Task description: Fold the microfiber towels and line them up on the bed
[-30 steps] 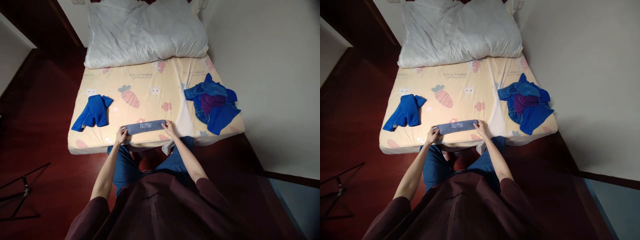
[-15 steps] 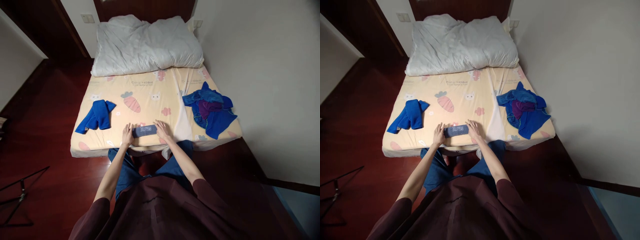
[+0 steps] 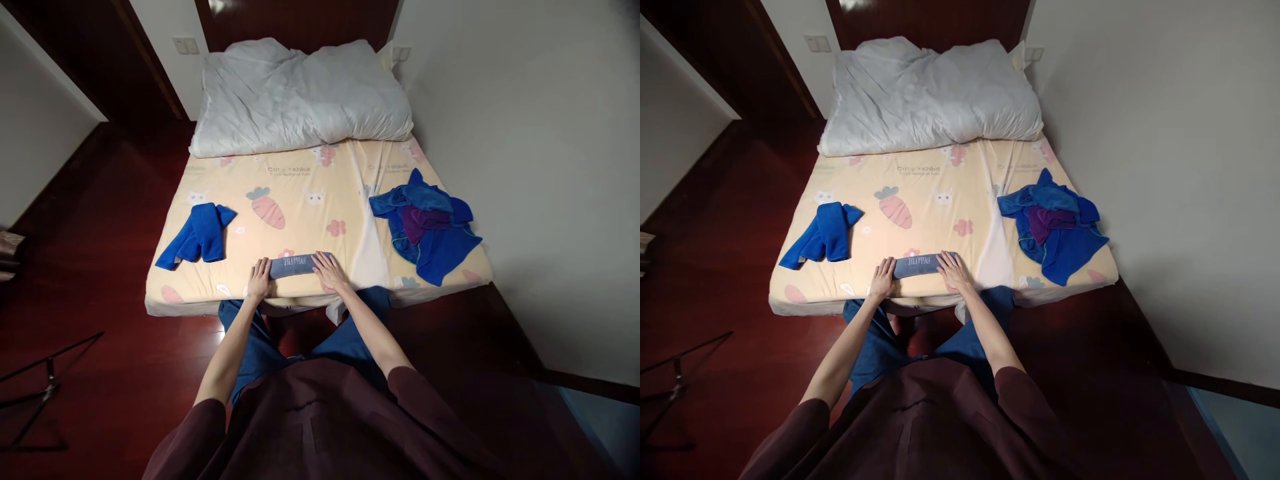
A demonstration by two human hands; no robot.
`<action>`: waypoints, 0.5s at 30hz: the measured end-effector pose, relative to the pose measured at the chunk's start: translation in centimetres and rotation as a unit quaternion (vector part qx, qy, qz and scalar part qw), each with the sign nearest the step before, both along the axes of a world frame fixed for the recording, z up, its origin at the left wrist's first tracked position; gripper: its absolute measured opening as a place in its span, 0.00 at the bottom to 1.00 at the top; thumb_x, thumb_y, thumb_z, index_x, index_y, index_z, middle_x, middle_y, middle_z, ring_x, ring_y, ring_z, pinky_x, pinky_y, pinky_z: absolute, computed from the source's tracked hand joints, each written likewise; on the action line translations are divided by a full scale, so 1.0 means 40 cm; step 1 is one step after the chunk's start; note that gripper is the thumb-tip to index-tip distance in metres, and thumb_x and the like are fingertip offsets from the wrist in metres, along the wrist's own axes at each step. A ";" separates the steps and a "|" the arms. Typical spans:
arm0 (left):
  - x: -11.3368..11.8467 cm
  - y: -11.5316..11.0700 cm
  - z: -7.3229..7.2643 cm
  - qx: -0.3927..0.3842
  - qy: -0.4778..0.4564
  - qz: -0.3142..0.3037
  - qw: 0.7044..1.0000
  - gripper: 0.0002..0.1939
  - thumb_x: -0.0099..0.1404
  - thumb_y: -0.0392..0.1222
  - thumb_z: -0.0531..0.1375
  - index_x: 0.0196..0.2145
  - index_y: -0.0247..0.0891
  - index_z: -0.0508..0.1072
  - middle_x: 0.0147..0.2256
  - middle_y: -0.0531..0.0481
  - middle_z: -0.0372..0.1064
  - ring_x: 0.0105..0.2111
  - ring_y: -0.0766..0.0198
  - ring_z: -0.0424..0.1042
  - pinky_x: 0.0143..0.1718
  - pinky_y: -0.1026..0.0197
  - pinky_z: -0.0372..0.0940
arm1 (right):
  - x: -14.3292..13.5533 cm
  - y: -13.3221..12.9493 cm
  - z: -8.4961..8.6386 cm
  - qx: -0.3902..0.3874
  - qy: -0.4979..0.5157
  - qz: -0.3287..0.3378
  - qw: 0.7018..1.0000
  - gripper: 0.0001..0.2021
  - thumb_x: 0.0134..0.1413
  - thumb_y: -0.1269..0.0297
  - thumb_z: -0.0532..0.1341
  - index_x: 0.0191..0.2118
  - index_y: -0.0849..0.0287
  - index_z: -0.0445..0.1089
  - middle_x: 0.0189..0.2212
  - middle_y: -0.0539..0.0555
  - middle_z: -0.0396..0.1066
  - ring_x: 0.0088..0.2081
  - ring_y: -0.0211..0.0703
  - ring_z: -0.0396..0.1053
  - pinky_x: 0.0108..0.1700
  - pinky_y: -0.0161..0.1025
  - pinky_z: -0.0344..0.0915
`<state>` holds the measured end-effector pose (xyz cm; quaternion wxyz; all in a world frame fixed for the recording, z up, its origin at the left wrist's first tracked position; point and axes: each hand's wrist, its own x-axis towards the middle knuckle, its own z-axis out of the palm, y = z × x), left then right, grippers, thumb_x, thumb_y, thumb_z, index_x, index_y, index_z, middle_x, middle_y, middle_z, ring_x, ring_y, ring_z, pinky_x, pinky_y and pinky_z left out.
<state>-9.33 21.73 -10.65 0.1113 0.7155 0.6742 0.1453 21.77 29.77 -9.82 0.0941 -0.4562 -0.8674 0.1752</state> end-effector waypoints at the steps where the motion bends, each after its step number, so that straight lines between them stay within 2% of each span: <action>1: -0.007 -0.006 0.001 0.000 0.004 -0.001 1.000 0.43 0.58 0.30 0.52 0.72 0.32 0.53 0.72 0.39 0.47 0.73 0.46 0.43 0.71 0.39 0.43 | 0.008 -0.002 0.003 -0.004 -0.001 -0.009 1.000 0.27 0.73 0.60 0.47 0.73 0.54 0.52 0.75 0.54 0.46 0.75 0.46 0.42 0.75 0.56 0.36; 4: -0.013 -0.023 0.014 0.000 0.011 -0.013 1.000 0.41 0.60 0.29 0.51 0.72 0.33 0.54 0.72 0.39 0.48 0.73 0.47 0.43 0.72 0.40 0.42 | 0.014 0.001 0.013 -0.019 -0.003 -0.030 0.999 0.25 0.72 0.63 0.47 0.71 0.53 0.57 0.73 0.55 0.52 0.73 0.47 0.47 0.74 0.57 0.40; 9: 0.022 -0.060 0.063 0.010 -0.005 -0.007 1.000 0.41 0.58 0.32 0.54 0.70 0.23 0.55 0.72 0.31 0.44 0.74 0.42 0.38 0.73 0.39 0.38 | -0.014 0.062 0.044 -0.050 -0.035 -0.026 0.998 0.21 0.66 0.69 0.55 0.61 0.54 0.70 0.65 0.58 0.66 0.66 0.52 0.60 0.69 0.54 0.52; 12: 0.064 -0.104 0.088 0.036 -0.053 0.061 0.996 0.39 0.60 0.34 0.57 0.69 0.23 0.57 0.72 0.28 0.41 0.73 0.38 0.37 0.72 0.36 0.40 | -0.039 0.109 0.069 -0.082 -0.071 -0.016 0.994 0.20 0.57 0.73 0.62 0.55 0.53 0.74 0.59 0.58 0.71 0.62 0.53 0.66 0.65 0.50 0.58; 15: 0.130 -0.160 0.088 0.045 -0.158 0.183 0.969 0.30 0.65 0.39 0.56 0.64 0.29 0.64 0.67 0.25 0.54 0.69 0.36 0.54 0.69 0.36 0.51 | -0.061 0.136 0.089 -0.112 -0.098 -0.021 0.989 0.22 0.50 0.77 0.66 0.51 0.53 0.75 0.55 0.57 0.73 0.56 0.52 0.70 0.59 0.45 0.63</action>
